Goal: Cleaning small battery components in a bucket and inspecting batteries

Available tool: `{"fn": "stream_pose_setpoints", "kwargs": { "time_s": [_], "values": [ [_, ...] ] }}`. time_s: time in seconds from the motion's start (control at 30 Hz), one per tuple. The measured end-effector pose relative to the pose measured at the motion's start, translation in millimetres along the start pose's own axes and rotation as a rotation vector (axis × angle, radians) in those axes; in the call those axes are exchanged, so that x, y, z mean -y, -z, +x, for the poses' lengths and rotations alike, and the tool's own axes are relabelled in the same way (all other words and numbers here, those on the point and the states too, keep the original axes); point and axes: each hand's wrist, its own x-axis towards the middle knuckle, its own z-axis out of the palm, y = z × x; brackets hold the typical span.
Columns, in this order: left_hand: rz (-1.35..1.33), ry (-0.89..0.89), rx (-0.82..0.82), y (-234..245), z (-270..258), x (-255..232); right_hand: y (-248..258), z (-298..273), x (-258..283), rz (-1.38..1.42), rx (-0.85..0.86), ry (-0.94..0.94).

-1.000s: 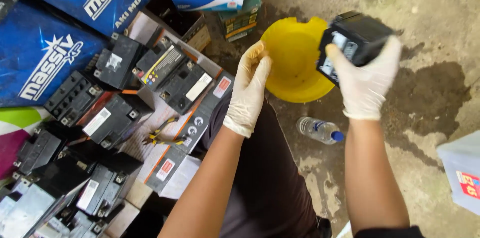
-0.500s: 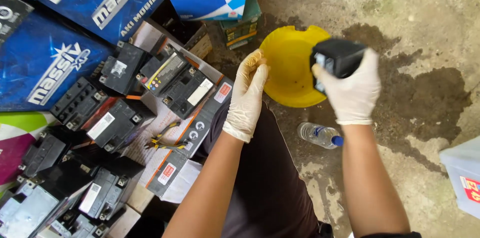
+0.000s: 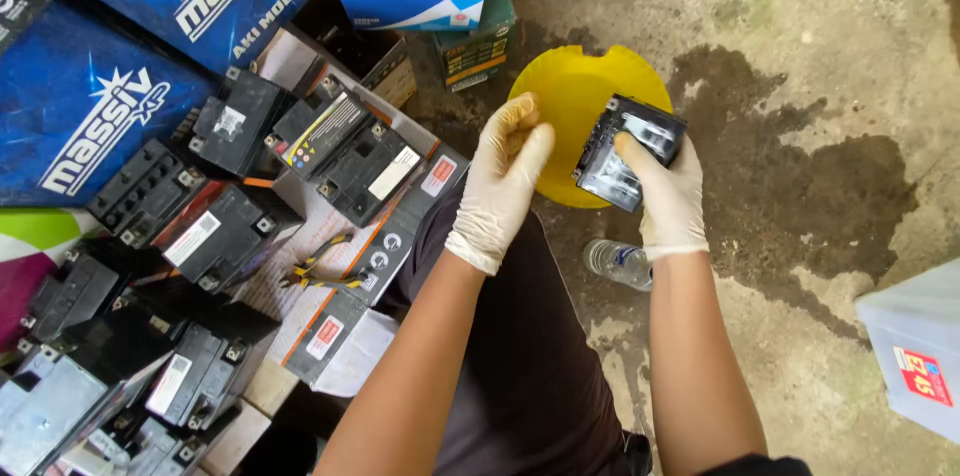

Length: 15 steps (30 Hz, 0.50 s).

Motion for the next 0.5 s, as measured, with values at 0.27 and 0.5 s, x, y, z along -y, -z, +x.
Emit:
{"fn": "stream_pose_setpoints", "kwargs": {
  "time_s": [0.27,0.5],
  "values": [
    [0.263,0.042,0.136,-40.3,-48.7,-53.3,7.3,-48.7,41.3,0.833,0.331,-0.316],
    [-0.119,0.368,0.002,-40.6,-49.4,-50.8,21.4,-34.2,-2.4,0.396,0.267,0.106]
  ]
}}
